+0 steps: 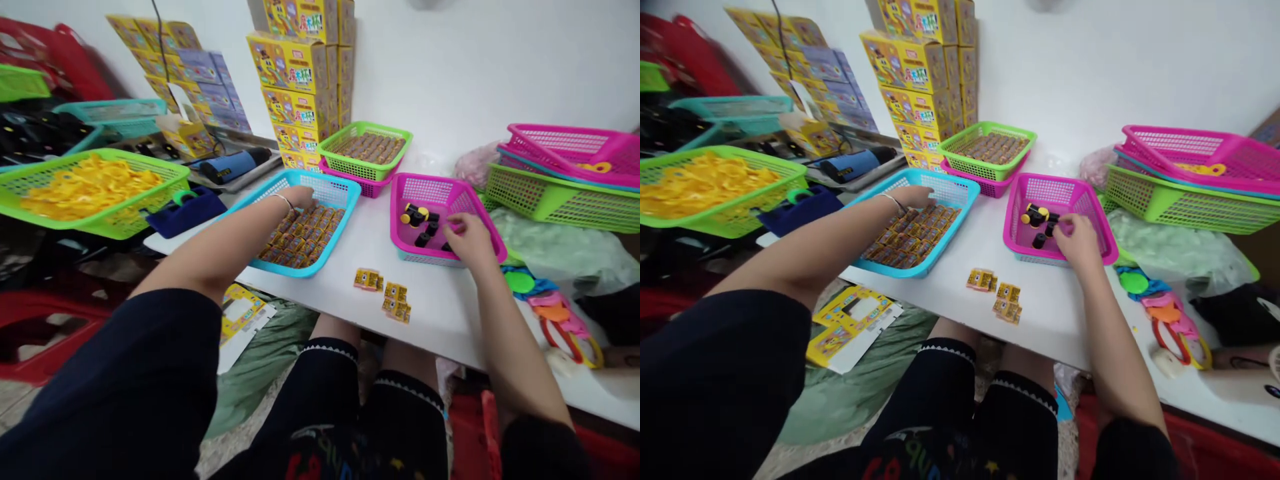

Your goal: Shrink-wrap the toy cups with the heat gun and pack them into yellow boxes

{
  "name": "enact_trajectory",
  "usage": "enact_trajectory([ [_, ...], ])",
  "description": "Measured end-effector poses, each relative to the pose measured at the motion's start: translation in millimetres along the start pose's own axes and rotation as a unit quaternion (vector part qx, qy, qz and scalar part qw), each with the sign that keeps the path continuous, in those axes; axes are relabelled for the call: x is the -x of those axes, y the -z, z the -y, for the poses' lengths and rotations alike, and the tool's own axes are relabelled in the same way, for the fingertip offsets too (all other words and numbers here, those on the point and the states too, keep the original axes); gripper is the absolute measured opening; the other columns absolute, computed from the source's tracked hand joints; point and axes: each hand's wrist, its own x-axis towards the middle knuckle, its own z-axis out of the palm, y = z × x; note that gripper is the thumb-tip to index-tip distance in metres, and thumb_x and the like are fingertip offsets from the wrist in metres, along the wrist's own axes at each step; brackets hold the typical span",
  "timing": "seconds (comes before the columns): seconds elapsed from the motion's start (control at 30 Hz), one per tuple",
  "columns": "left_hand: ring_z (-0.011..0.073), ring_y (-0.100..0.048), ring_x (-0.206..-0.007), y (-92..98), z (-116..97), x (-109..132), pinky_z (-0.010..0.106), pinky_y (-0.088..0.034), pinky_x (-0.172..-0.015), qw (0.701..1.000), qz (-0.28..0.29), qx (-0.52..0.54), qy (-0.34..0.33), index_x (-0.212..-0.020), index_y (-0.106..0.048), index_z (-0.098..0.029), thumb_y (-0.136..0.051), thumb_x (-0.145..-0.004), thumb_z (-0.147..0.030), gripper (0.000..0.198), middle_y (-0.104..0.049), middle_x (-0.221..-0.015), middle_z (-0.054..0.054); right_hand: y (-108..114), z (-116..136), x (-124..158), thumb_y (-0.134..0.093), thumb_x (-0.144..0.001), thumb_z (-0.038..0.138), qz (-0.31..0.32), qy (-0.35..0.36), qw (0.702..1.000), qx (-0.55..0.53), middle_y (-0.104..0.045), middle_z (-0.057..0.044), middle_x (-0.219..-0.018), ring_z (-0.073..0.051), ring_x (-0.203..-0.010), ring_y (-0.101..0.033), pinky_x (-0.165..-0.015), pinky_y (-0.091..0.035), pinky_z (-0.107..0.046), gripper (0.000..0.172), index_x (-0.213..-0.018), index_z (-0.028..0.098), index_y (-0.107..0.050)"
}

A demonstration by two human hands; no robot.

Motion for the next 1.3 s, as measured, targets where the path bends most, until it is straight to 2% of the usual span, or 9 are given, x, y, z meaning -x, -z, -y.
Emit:
enact_trajectory([
  [0.13,0.0283,-0.064,-0.119,11.8,-50,29,0.048,-0.047,-0.105,0.999,-0.020,-0.023,-0.014,-0.145,-0.050,-0.006,-0.046,-0.107,-0.033,0.047,-0.068,-0.131,0.021,-12,12,-38,-0.073,-0.082,0.042,0.293,0.023,0.952,0.089,-0.077,-0.011,-0.112,-0.024,-0.100,-0.072,-0.093,-0.054,-0.034,0.049,-0.125,0.017,-0.073],
  [0.23,0.0246,-0.065,-0.119,3.6,-112,82,0.038,-0.048,-0.105,0.980,-0.047,-0.006,-0.195,-0.139,-0.058,-0.015,-0.044,-0.107,-0.028,0.037,-0.069,-0.129,0.014,-29,30,-54,-0.078,-0.076,0.024,0.386,0.051,0.905,0.169,-0.078,-0.011,-0.106,-0.026,-0.100,-0.072,-0.094,-0.054,-0.037,0.036,-0.111,0.016,-0.079],
  [0.37,0.0208,-0.070,-0.111,-45.0,-174,171,0.031,-0.053,-0.097,0.897,0.040,-0.026,-0.439,-0.127,-0.067,-0.015,-0.047,-0.106,-0.017,0.030,-0.074,-0.121,0.010,-37,46,-61,-0.077,-0.068,0.008,0.423,0.028,0.885,0.190,-0.074,-0.008,-0.079,-0.027,-0.091,-0.071,-0.093,-0.054,-0.039,0.014,-0.079,0.016,-0.079],
  [0.53,0.0359,-0.054,-0.142,-112.7,-177,232,0.051,-0.047,-0.113,0.890,-0.048,-0.079,-0.446,-0.142,-0.061,-0.008,-0.051,-0.107,-0.041,0.049,-0.058,-0.152,0.021,-17,36,-48,-0.075,-0.075,0.019,0.245,0.023,0.968,0.053,-0.072,-0.004,-0.084,-0.022,-0.085,-0.069,-0.087,-0.057,-0.037,0.028,-0.103,0.016,-0.075],
  [0.63,0.0317,-0.049,-0.148,-120.7,-171,231,0.050,-0.040,-0.119,0.898,-0.043,-0.085,-0.430,-0.153,-0.052,-0.016,-0.047,-0.109,-0.029,0.046,-0.052,-0.158,0.017,-7,17,-33,-0.076,-0.076,0.023,0.037,0.075,0.995,-0.058,-0.072,-0.006,-0.097,-0.024,-0.094,-0.068,-0.091,-0.056,-0.041,0.025,-0.101,0.019,-0.073],
  [0.77,0.0306,-0.044,-0.152,-115.3,-177,209,0.049,-0.040,-0.119,0.919,0.004,-0.074,-0.387,-0.153,-0.052,-0.013,-0.043,-0.110,-0.027,0.046,-0.047,-0.162,0.019,-5,-11,-9,-0.070,-0.085,0.029,-0.131,0.135,0.976,-0.109,-0.067,-0.010,-0.108,-0.027,-0.110,-0.063,-0.097,-0.055,-0.046,0.019,-0.103,0.023,-0.068],
  [0.93,0.0352,-0.054,-0.143,-123.7,-181,214,0.056,-0.045,-0.112,0.923,-0.006,-0.086,-0.376,-0.148,-0.057,-0.010,-0.045,-0.110,-0.038,0.049,-0.059,-0.150,0.023,-11,-33,20,-0.068,-0.089,0.040,-0.189,0.146,0.964,-0.119,-0.063,-0.012,-0.112,-0.031,-0.118,-0.061,-0.106,-0.051,-0.054,0.024,-0.107,0.025,-0.066],
  [1.1,0.0356,-0.060,-0.136,-120.9,-179,241,0.053,-0.051,-0.103,0.899,-0.060,-0.106,-0.420,-0.146,-0.056,-0.008,-0.049,-0.102,-0.008,0.045,-0.060,-0.148,0.023,-15,-38,31,-0.068,-0.090,0.044,-0.200,0.159,0.956,-0.146,-0.062,-0.012,-0.112,-0.031,-0.121,-0.061,-0.109,-0.050,-0.057,0.027,-0.109,0.025,-0.066],
  [1.3,0.0297,-0.069,-0.125,-112.9,-180,236,0.043,-0.053,-0.104,0.888,-0.065,-0.058,-0.451,-0.144,-0.055,-0.001,-0.048,-0.100,-0.003,0.044,-0.069,-0.136,0.024,-20,-40,32,-0.067,-0.091,0.039,-0.190,0.203,0.949,-0.147,-0.062,-0.011,-0.113,-0.030,-0.120,-0.062,-0.111,-0.049,-0.058,0.025,-0.111,0.025,-0.066],
])
